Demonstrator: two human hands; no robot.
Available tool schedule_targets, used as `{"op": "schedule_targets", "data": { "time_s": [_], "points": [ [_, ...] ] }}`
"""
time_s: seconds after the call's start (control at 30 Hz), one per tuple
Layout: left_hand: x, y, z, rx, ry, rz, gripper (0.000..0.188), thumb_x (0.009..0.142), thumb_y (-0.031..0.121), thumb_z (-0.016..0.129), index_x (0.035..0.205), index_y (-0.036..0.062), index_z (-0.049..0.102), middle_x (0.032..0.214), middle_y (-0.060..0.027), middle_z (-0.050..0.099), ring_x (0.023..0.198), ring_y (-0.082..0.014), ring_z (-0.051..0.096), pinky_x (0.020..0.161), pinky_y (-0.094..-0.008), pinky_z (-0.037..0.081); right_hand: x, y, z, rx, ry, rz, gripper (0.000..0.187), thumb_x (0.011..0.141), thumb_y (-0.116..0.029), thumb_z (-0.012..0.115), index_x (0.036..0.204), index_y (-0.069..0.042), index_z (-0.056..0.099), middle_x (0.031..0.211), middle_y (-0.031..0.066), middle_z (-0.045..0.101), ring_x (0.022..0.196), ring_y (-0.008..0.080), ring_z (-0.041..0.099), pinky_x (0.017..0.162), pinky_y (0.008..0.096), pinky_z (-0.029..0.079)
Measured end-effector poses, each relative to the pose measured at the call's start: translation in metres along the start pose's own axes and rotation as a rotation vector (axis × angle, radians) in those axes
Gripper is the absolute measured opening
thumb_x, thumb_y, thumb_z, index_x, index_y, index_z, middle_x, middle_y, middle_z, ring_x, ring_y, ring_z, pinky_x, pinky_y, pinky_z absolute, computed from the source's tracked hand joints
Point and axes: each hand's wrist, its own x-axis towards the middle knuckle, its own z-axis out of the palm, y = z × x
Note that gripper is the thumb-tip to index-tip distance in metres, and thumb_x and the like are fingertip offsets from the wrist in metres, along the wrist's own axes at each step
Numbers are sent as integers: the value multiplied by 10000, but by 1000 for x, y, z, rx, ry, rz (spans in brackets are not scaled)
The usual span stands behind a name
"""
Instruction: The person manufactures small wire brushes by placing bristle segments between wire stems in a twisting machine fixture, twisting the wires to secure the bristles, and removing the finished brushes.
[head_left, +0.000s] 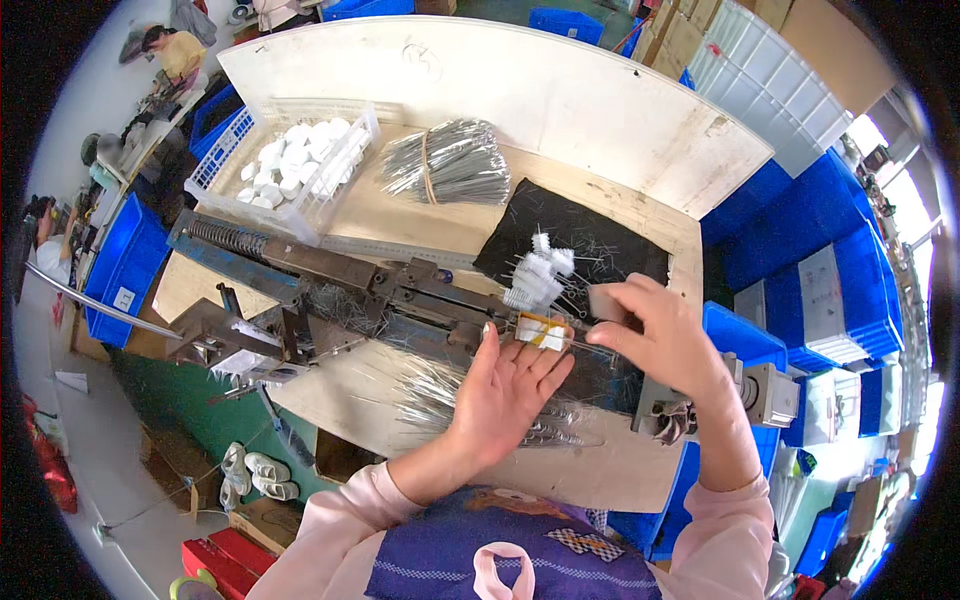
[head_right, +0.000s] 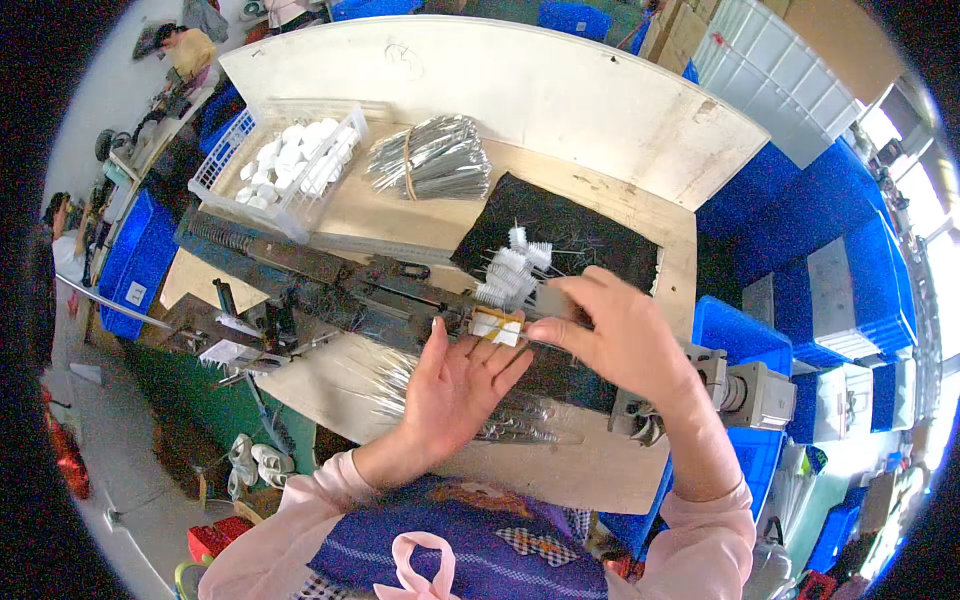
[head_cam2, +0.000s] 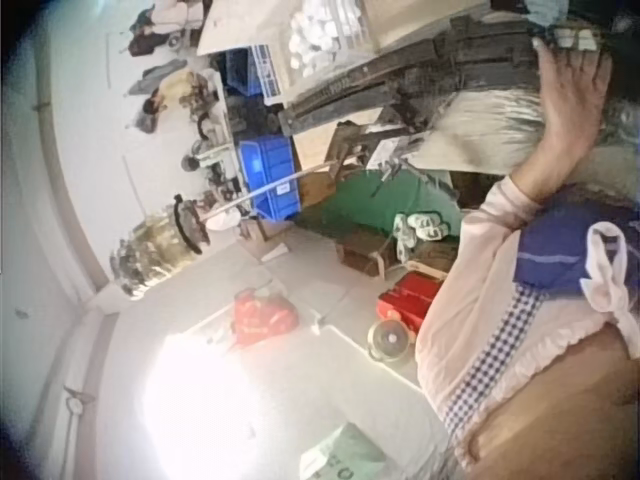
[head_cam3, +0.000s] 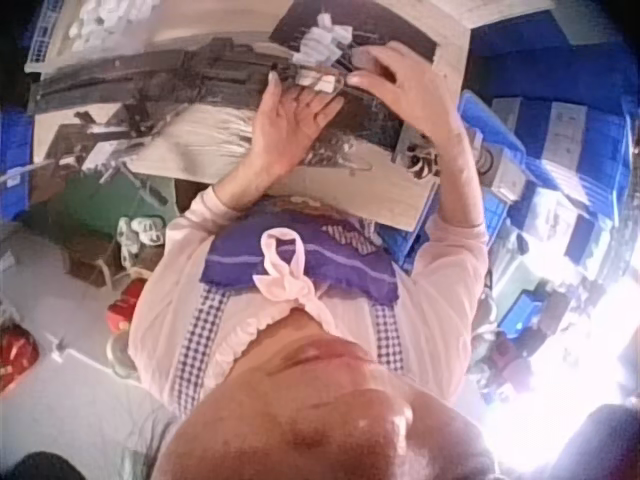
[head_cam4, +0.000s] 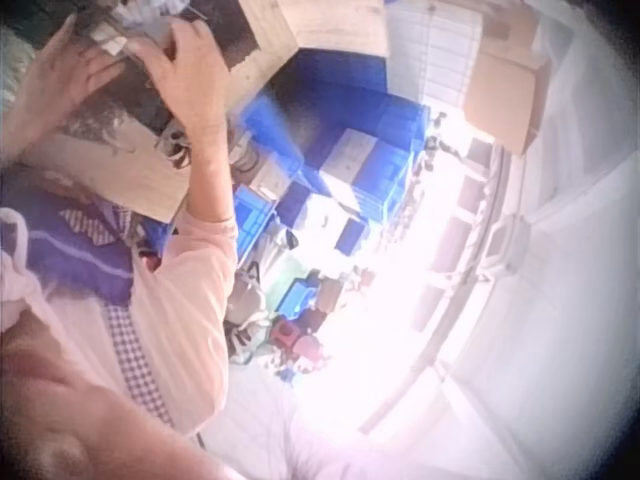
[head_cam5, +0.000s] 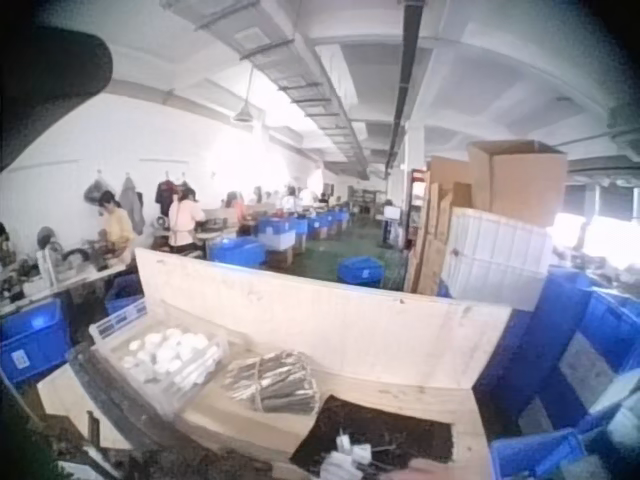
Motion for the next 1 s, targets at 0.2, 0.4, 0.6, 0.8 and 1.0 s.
{"op": "schedule_targets", "data": {
  "time_s": [0.2, 0.4, 0.6, 0.8, 1.0],
  "points": [
    [-3, -3, -3, -1, -8, -9, 632, 1000, 511, 275, 1315, -30, 367, 1387, -155, 432, 1318, -248, 386, 1135, -410, 266, -1, 14, 30, 44, 36, -140, 221, 759, -148, 719, 887, -16, 595, 807, 135, 555, 769, 340, 581, 656, 391, 473],
    [-1, -2, -2, 29, -8, 35, 624, 1001, 505, 276, 1311, -27, 378, 1384, -145, 442, 1308, -250, 397, 1136, -407, 262, 4, 14, 1, -41, 84, -55, 259, 758, -220, 725, 792, -3, 586, 755, 136, 550, 698, 334, 563, 615, 403, 446],
    [0, -4, -4, 28, 23, 33, 637, 1002, 505, 270, 1329, -35, 353, 1399, -159, 423, 1319, -254, 383, 1140, -413, 248, 4, 11, 21, -177, -113, -78, 298, 763, -283, 707, 856, -18, 607, 780, 123, 559, 742, 332, 567, 664, 410, 458],
    [-1, -3, 0, 12, 23, 42, 630, 985, 526, 304, 1289, -15, 409, 1358, -183, 466, 1308, -307, 396, 1143, -442, 239, -7, 5, 3, -98, 103, -164, 311, 816, -156, 634, 1079, 4, 592, 859, 148, 537, 836, 344, 533, 769, 410, 448],
    [-4, -3, -6, -25, -16, 38, 627, 995, 514, 284, 1337, -4, 374, 1370, -141, 459, 1309, -268, 394, 1136, -418, 255, -11, -15, 35, -90, 264, -218, 169, 786, -28, 631, 953, -53, 642, 827, 121, 550, 780, 309, 561, 721, 391, 432]
  ]
}}
